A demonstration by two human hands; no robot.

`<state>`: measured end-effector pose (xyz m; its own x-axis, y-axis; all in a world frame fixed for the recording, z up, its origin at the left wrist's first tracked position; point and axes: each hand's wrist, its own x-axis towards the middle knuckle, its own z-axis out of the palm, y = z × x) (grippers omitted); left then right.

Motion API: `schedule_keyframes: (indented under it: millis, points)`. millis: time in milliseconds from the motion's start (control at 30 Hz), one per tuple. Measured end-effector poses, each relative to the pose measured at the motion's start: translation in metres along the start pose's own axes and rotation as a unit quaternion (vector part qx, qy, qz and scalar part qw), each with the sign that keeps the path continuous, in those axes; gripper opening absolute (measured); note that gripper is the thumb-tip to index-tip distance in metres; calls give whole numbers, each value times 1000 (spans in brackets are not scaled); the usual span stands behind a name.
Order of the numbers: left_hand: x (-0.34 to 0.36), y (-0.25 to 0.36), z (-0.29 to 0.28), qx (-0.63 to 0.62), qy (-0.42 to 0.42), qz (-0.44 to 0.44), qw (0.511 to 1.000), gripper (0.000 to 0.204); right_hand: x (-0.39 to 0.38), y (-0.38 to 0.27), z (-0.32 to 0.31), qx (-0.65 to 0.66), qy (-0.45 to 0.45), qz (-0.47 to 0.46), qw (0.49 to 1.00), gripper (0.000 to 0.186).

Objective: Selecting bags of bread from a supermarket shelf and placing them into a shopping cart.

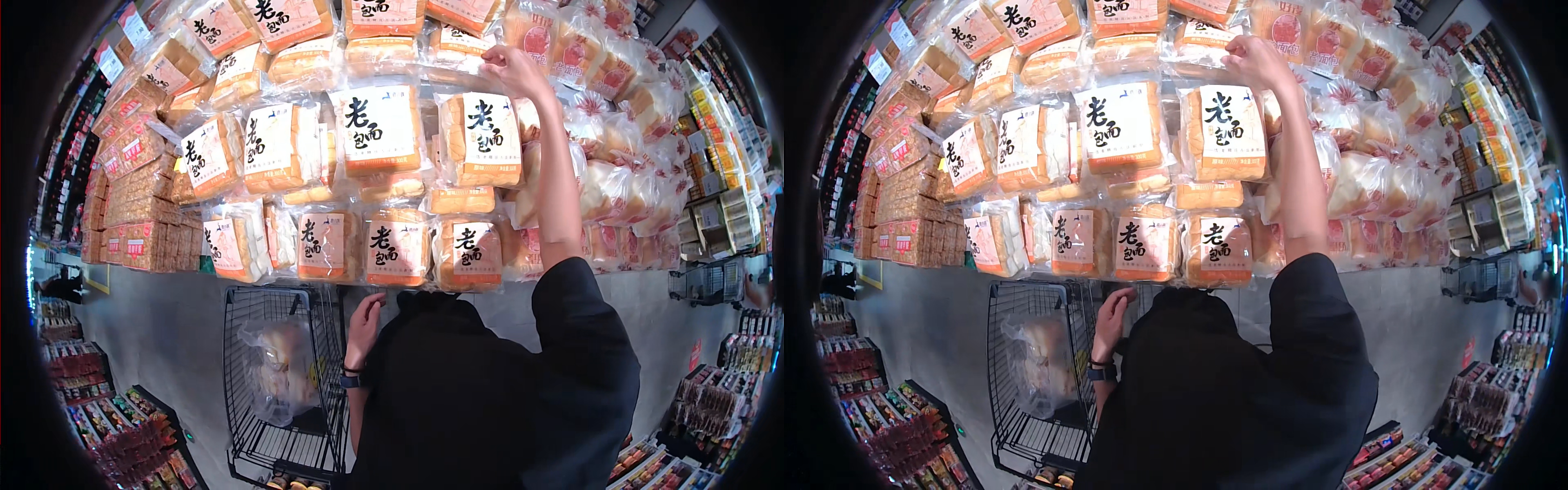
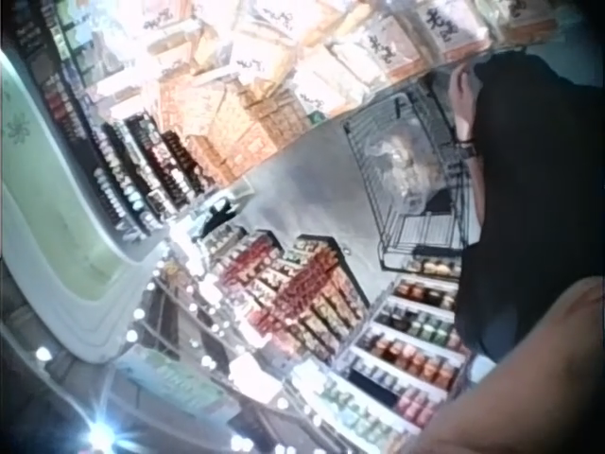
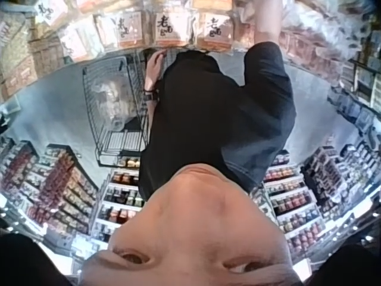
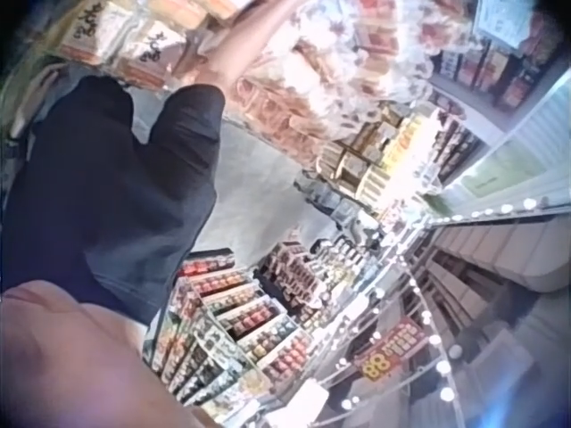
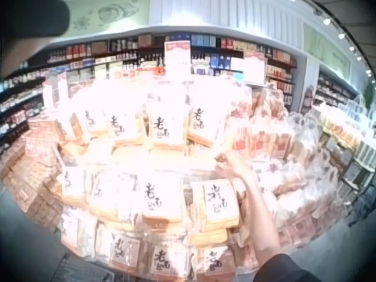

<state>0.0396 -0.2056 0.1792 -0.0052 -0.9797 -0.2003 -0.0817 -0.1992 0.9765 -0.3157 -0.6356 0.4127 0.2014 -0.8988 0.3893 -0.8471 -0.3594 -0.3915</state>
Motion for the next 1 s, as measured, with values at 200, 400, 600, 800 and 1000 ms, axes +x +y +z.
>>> schedule_keyframes:
  millis: [200, 400, 600, 800, 1000]
  points:
    - [-8, 5, -8, 10, 31, -24, 999, 27, 6, 5, -2, 9, -69, 11, 998, 26]
    - [-12, 3, -13, 2, 42, -31, 999, 27, -27, -14, -14, -77, 63, -70, 993, 21]
    - [-13, -2, -8, -8, 36, -35, 999, 27, -73, -62, -63, -1, 117, -65, 991, 18]
    - [2, 10, -10, -42, -2, -6, 999, 30, -112, -101, -105, 43, 32, -109, 993, 18]
    - [14, 67, -4, -107, 1, 8, 994, 29, -142, -144, -115, 88, 12, -153, 984, 9]
